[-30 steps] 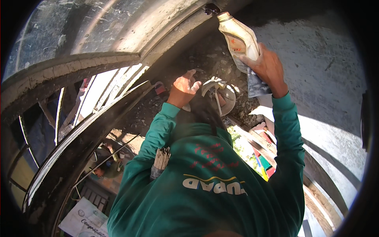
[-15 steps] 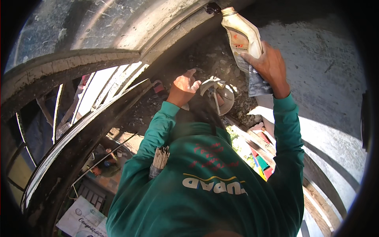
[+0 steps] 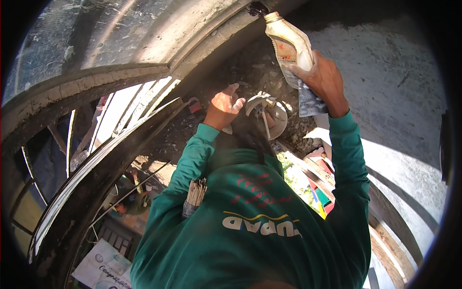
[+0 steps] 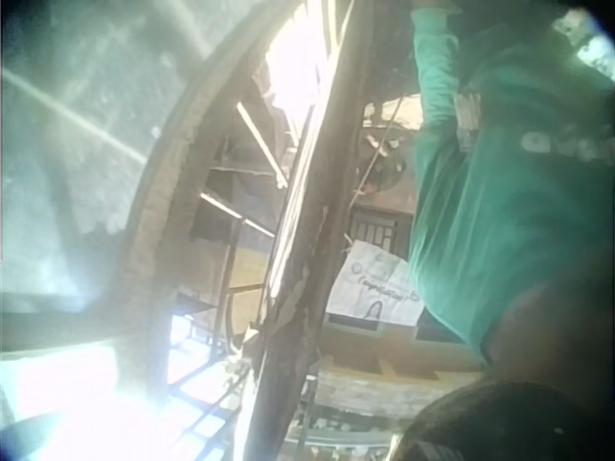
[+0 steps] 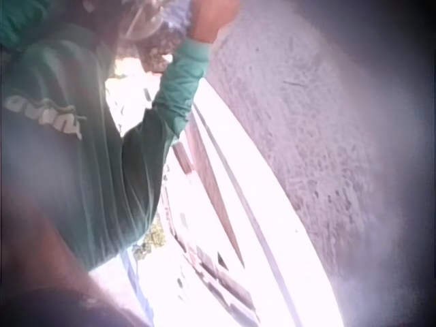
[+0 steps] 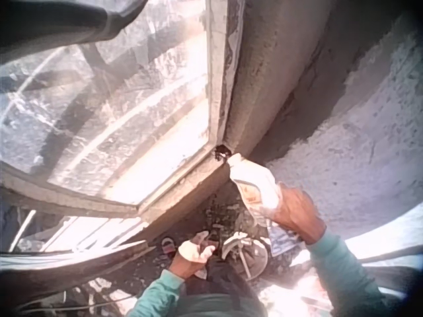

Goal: Applying putty or cement to a wall around a window frame using a spatula.

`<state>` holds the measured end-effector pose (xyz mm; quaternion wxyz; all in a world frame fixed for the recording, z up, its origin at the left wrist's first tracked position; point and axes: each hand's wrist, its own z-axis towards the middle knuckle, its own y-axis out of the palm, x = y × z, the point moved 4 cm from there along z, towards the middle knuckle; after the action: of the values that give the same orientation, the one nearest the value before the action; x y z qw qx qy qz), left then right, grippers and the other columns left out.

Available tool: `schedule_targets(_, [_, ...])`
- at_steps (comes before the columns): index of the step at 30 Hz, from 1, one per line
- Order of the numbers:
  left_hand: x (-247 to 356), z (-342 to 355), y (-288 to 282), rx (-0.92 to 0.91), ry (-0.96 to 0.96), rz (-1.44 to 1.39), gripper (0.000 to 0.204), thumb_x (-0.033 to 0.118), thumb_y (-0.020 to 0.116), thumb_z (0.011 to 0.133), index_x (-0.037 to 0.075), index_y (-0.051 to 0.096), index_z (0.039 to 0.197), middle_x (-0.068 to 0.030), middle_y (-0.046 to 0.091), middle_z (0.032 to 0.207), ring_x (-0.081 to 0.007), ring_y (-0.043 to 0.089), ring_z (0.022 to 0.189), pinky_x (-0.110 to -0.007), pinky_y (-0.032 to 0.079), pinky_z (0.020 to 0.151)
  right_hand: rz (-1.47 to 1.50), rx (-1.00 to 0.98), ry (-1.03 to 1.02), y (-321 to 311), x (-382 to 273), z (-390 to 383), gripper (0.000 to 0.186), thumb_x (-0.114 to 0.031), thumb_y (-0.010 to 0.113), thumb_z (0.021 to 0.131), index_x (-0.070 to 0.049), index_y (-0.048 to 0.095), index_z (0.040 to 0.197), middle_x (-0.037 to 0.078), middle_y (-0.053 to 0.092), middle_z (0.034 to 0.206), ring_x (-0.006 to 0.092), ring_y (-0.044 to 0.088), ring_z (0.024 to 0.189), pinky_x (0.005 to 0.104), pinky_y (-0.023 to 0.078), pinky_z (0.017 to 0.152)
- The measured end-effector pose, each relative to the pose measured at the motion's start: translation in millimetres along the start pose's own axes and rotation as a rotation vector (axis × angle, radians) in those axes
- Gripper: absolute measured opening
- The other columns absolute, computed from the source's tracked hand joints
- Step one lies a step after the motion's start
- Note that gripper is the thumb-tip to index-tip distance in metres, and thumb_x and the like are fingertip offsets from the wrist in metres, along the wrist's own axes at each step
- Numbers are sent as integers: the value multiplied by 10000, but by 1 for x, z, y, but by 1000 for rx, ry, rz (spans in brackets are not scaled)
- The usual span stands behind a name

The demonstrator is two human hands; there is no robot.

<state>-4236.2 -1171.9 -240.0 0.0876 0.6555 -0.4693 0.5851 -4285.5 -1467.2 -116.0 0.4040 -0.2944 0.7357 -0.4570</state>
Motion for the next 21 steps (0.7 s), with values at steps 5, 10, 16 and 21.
schedule_targets(5, [-1, 1, 0, 16, 26, 5, 495, 181, 753, 914, -28, 609, 1339, -144, 747, 893, -275, 689, 734, -377, 530, 702, 25, 2, 11, -5, -3, -4, 611, -566, 777, 814, -9, 696, 1050, 246, 732, 913, 441, 702, 865, 536, 530, 748])
schedule_targets(10, [2, 1, 0, -6, -1, -1, 503, 196, 752, 916, -28, 605, 1341, -145, 748, 898, -297, 695, 758, -386, 536, 718, 35, 25, -39, -4, -1, -8, 594, -544, 776, 815, -4, 698, 1048, 255, 727, 914, 444, 698, 864, 535, 529, 743])
schedule_targets(16, [-1, 0, 0, 5, 14, -1, 504, 197, 753, 918, -35, 604, 1340, -149, 749, 904, -294, 696, 761, -383, 537, 727, -32, -6, -37, -7, -8, 0, 599, -539, 787, 802, 6, 695, 1033, 262, 724, 906, 447, 697, 856, 533, 529, 739])
schedule_targets(21, [-3, -1, -1, -2, -14, -11, 509, 196, 751, 919, -35, 600, 1347, -147, 752, 906, -288, 698, 765, -380, 537, 728, 57, 22, -23, -13, -13, -7, 603, -544, 800, 800, 9, 685, 1012, 263, 724, 901, 450, 696, 846, 535, 529, 740])
